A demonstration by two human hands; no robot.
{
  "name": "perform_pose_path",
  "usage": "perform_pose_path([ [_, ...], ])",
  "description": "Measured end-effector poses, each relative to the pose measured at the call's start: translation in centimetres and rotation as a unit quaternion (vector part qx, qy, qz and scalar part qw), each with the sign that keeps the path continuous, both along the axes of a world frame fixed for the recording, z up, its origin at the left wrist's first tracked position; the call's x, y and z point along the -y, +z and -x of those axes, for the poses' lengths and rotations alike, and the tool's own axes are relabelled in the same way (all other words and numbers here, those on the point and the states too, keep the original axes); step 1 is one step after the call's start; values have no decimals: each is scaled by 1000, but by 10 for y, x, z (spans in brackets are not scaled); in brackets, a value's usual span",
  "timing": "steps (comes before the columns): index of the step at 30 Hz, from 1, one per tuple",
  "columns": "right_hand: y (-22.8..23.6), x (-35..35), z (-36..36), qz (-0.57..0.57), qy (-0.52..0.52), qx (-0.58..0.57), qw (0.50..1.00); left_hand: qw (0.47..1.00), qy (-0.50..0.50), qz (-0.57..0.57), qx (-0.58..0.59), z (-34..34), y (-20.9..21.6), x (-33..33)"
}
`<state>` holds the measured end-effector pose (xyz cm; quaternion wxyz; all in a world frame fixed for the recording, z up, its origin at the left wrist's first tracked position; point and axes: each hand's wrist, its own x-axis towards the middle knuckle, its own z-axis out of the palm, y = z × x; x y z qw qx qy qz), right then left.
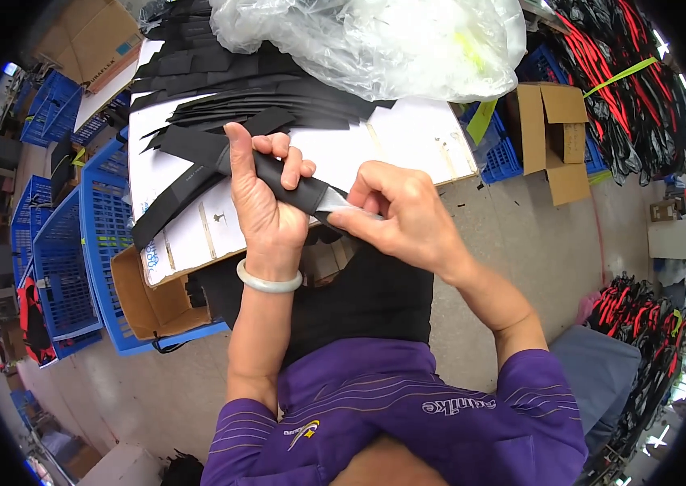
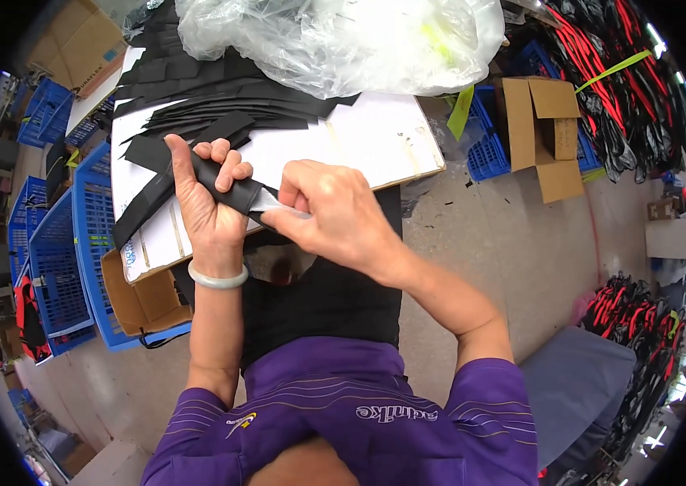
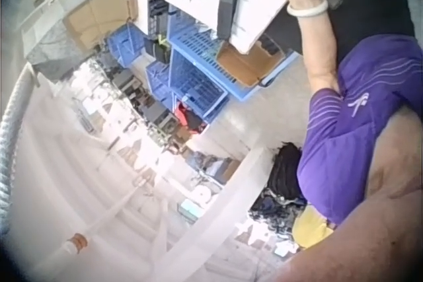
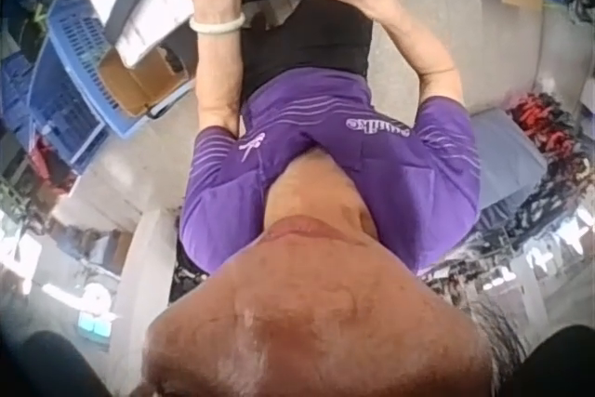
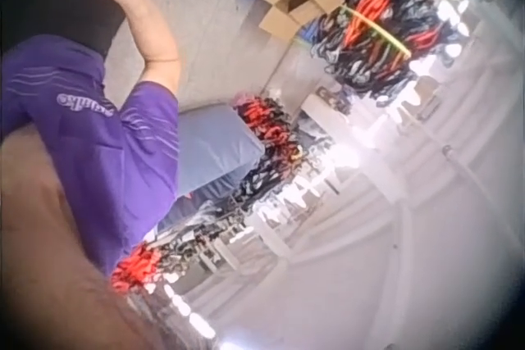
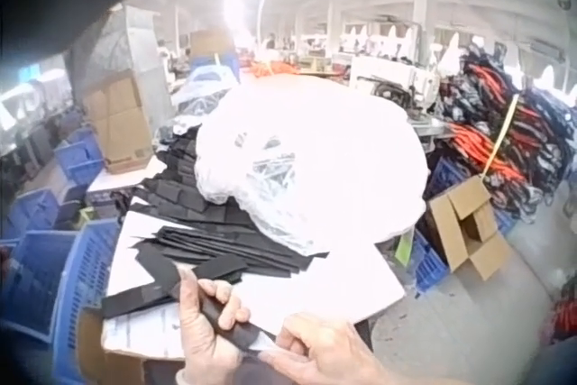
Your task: Attach adhesive padding to black straps at a factory workstation.
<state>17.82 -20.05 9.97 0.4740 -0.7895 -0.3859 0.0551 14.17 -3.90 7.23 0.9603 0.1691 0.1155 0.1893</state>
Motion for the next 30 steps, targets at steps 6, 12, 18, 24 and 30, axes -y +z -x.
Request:
perform_pose_path([
  [6,1,-6,-5,-26,3,-39,999,1000,0,3,22,2,-2,-1],
  [12,-6,15,-8,-29,40,-224,973,998,0,52,42,0,-5,-9],
  [18,-7,-8,7,-113,17,69,991,997,-6,56,44,0,-2,1],
  [24,-10,0,13,-148,-19,89,985,998,15,55,41,-1,1,-4],
  [30,-22,-13,16,-163,-31,189,968,995,-17,92,47,1,1,-2],
])
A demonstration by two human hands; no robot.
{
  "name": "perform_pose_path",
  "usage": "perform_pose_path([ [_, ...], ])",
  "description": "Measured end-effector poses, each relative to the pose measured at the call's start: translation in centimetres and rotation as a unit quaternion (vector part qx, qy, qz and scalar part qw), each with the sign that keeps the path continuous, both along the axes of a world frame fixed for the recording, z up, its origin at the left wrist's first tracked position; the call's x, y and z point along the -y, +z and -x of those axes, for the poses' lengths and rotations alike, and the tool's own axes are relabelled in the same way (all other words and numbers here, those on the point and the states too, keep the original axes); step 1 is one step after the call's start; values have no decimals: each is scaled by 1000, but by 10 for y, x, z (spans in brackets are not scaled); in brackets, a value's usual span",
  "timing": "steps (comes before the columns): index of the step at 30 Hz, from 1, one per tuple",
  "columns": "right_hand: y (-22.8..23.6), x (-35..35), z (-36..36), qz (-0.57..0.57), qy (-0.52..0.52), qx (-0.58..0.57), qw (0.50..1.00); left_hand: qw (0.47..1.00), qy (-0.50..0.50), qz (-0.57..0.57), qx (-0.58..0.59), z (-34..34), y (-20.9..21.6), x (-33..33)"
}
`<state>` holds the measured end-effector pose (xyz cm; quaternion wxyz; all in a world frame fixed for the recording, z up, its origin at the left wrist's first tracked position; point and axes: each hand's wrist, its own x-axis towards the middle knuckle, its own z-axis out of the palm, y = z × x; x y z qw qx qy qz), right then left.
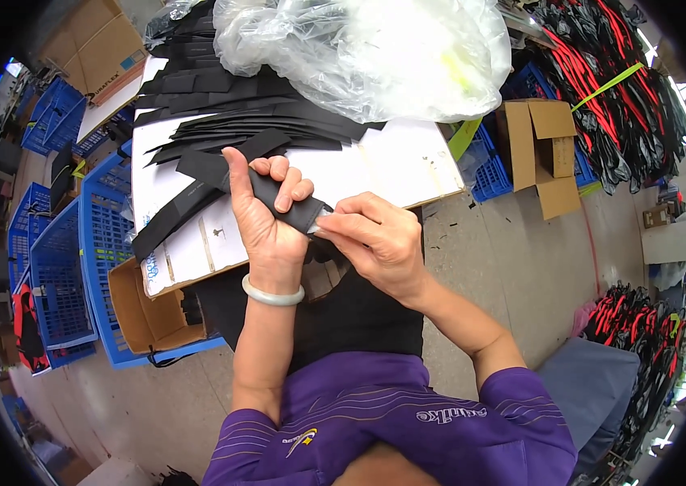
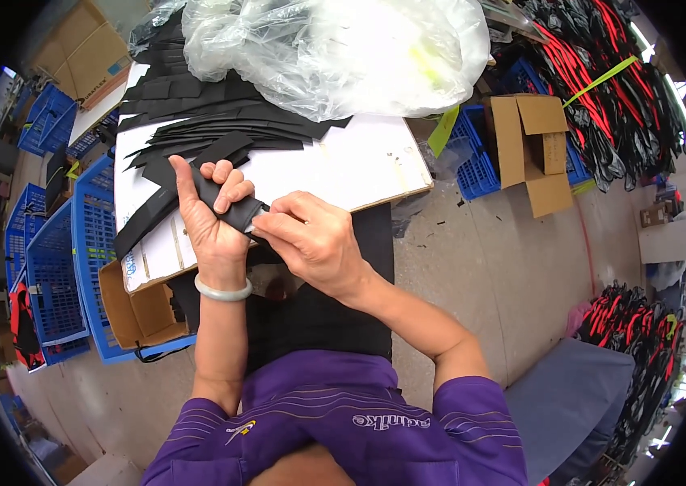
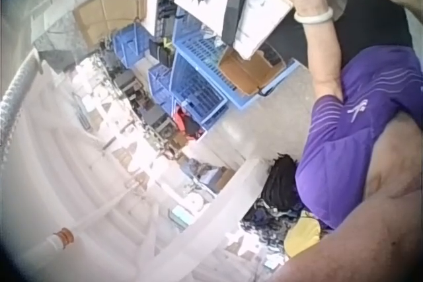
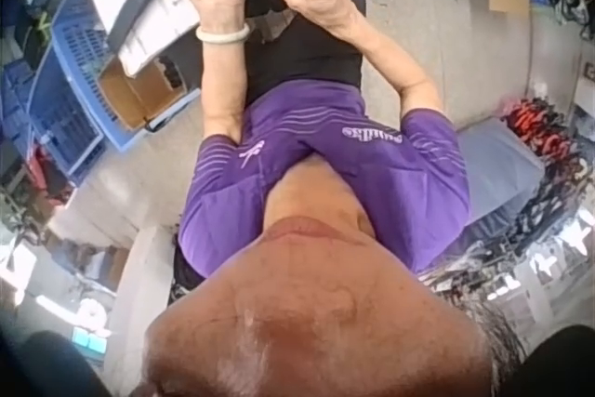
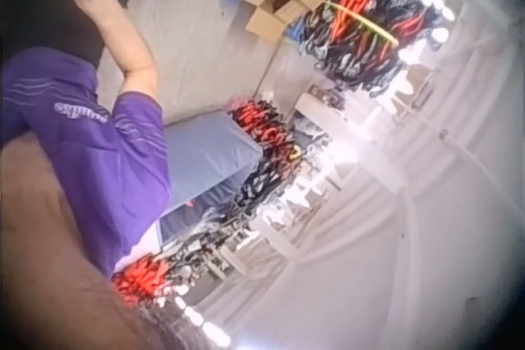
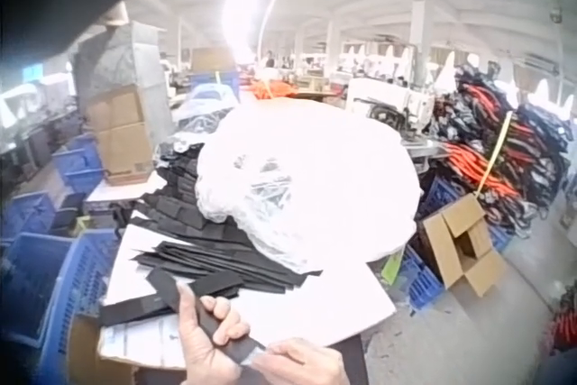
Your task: Attach adhesive padding to black straps at a factory workstation.
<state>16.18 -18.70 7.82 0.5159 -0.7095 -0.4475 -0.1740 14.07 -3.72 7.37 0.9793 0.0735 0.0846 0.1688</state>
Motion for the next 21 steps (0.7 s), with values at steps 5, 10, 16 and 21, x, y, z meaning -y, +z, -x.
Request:
perform_pose_path([
  [5,-6,-1,1,-22,3,-31,999,1000,6,1,-8,1,-1,0],
  [10,-12,-3,4,-28,-13,-49,998,1000,5,6,13,0,2,0],
  [16,-21,-7,5,-42,-10,-45,998,1000,2,1,5,2,1,-2],
  [21,-22,-3,2,-15,24,-11,1000,1000,-1,13,12,0,2,-5],
])
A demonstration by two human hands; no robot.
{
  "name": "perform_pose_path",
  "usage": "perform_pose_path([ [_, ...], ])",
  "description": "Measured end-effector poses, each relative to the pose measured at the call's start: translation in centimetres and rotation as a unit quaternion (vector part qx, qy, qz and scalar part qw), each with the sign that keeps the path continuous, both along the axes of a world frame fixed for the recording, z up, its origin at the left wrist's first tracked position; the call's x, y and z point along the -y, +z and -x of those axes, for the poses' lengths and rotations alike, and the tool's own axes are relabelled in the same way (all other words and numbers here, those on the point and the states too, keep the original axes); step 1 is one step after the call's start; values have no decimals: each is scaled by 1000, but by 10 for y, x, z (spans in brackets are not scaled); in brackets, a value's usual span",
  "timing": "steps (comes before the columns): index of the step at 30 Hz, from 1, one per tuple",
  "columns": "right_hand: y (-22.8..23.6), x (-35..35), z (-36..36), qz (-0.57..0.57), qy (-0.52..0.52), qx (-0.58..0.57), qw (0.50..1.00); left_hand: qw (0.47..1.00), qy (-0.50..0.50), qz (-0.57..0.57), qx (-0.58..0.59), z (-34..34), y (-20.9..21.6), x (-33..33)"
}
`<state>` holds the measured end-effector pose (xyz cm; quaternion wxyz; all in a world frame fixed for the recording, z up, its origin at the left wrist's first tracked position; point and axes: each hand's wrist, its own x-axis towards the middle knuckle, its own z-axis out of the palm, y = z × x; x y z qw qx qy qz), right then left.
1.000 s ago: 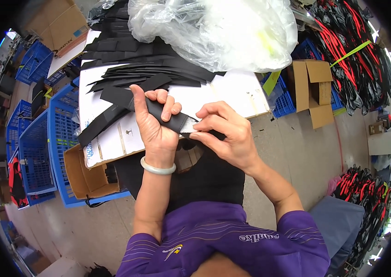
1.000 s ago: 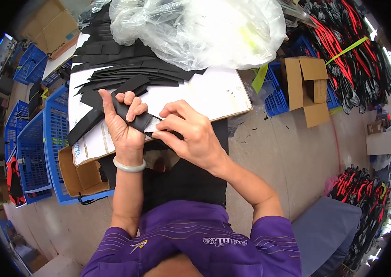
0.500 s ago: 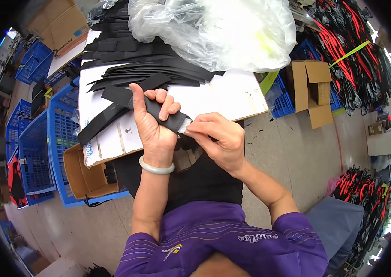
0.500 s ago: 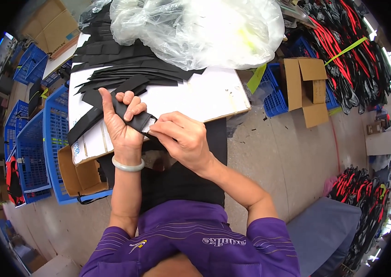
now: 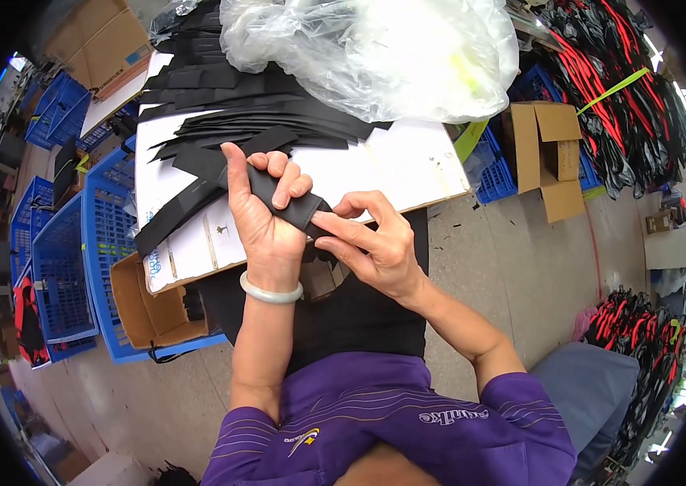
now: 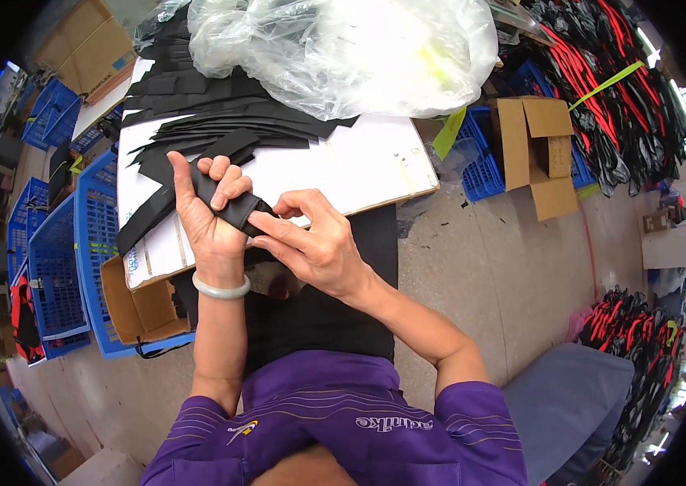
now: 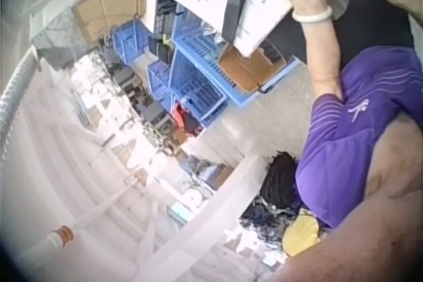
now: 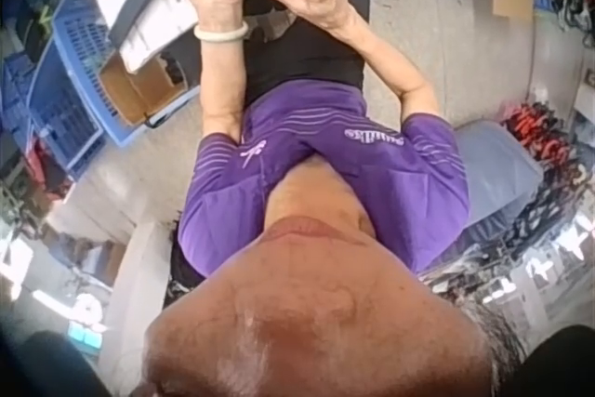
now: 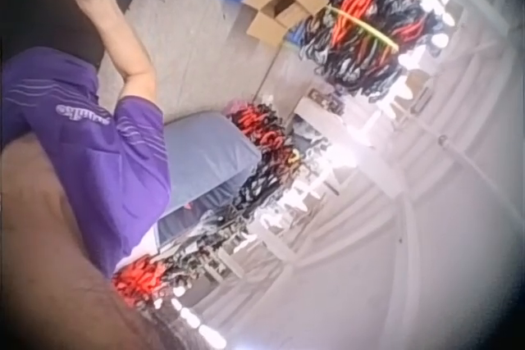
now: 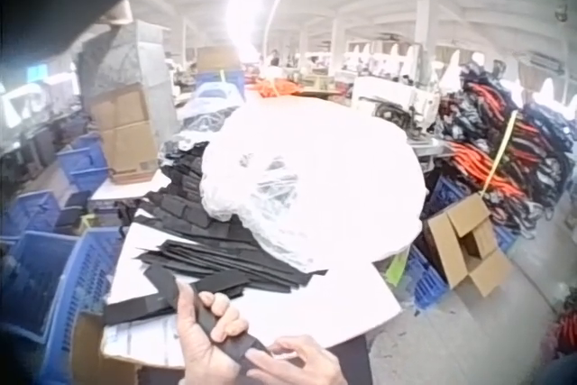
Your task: Attach adhesive padding to black straps at a factory workstation.
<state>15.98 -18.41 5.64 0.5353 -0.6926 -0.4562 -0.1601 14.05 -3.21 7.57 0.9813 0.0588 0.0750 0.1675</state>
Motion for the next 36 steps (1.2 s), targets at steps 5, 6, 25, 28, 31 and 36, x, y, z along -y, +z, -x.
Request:
perform_pose_path([
  [5,0,-1,-4,-5,0,10,1000,1000,-11,-11,16,-1,3,2],
  [6,-1,-1,-4,-5,1,9,1000,1000,-7,-12,17,-1,3,4],
  [25,-35,31,4,-50,32,89,994,889,103,-427,126,34,24,56],
  [28,-29,34,8,-29,23,66,997,927,76,-346,124,28,20,52],
  [31,-4,45,5,30,24,-77,996,972,-10,-217,92,14,10,33],
  [36,28,22,-16,-64,118,-466,874,979,-55,-185,66,5,-7,15],
])
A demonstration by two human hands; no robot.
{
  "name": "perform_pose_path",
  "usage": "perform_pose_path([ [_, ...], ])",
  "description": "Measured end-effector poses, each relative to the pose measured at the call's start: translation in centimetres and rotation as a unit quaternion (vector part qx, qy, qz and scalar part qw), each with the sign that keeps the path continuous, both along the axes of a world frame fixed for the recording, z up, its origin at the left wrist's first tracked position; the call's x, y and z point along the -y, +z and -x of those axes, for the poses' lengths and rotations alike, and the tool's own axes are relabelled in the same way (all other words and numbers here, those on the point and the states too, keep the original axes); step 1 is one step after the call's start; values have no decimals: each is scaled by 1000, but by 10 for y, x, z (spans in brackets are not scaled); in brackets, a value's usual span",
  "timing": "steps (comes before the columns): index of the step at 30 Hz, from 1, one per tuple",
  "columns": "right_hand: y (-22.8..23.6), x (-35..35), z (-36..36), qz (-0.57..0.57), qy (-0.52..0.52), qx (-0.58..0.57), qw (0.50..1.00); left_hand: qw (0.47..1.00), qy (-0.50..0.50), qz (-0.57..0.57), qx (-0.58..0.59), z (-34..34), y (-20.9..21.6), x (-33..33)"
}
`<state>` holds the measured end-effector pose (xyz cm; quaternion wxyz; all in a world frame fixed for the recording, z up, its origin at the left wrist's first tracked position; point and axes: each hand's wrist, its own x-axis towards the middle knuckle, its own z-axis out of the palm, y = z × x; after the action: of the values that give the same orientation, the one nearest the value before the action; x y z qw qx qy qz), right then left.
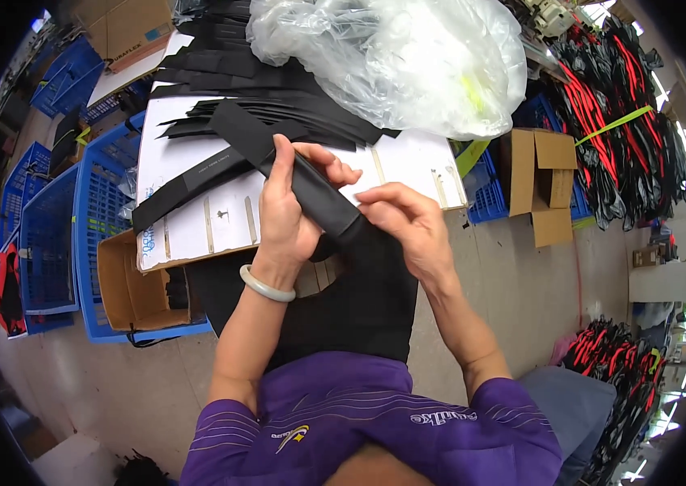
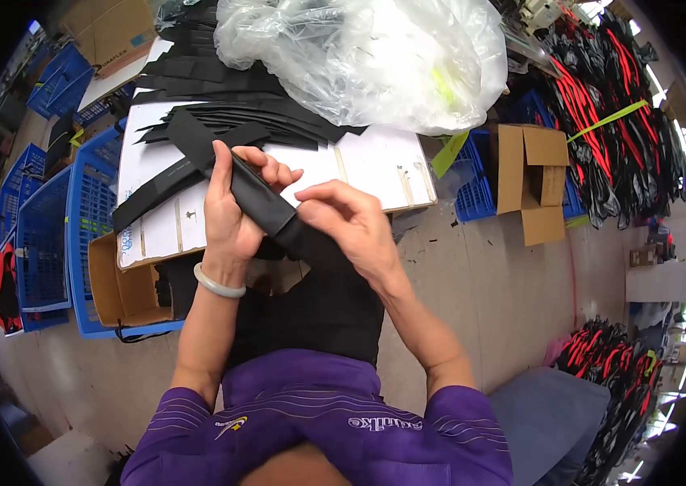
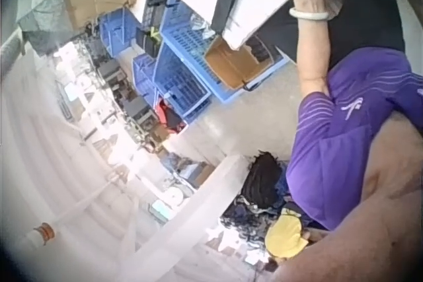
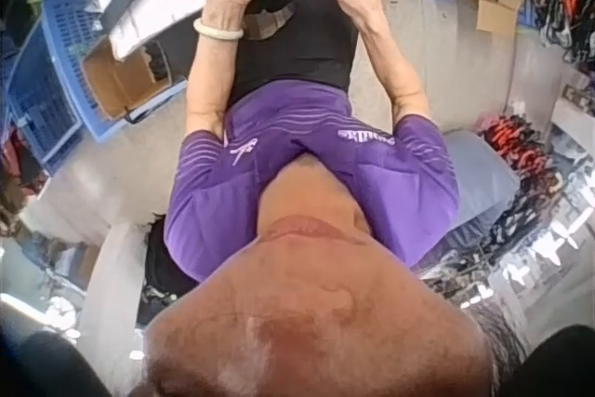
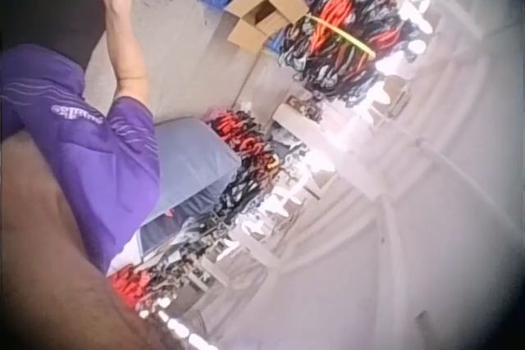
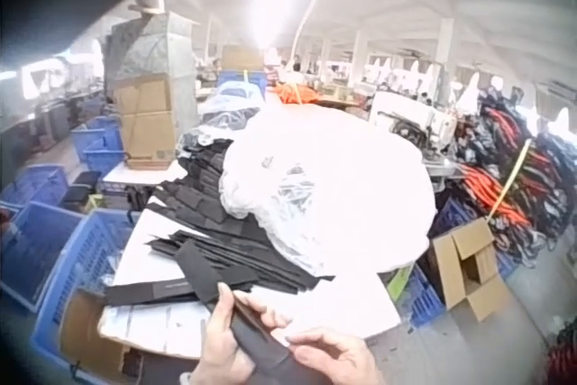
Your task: Attach adhesive padding to black straps at a factory workstation.
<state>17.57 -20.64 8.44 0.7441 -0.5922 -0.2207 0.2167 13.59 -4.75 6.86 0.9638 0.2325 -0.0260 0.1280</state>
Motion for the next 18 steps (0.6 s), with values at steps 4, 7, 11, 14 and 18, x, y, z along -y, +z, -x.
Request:
perform_pose_path([
  [4,-12,-15,-2,77,62,15,995,981,95,-168,-38,4,-8,2],
  [7,-12,-18,-5,79,51,4,996,973,99,-205,-46,6,-7,-2],
  [11,-15,-24,-13,118,54,6,992,967,86,-226,-78,11,-8,-16],
  [14,-12,-17,-20,152,46,14,987,972,103,-185,-101,13,-6,-20],
  [18,-17,-7,-24,215,48,95,971,962,103,-213,-139,11,-13,-21],
])
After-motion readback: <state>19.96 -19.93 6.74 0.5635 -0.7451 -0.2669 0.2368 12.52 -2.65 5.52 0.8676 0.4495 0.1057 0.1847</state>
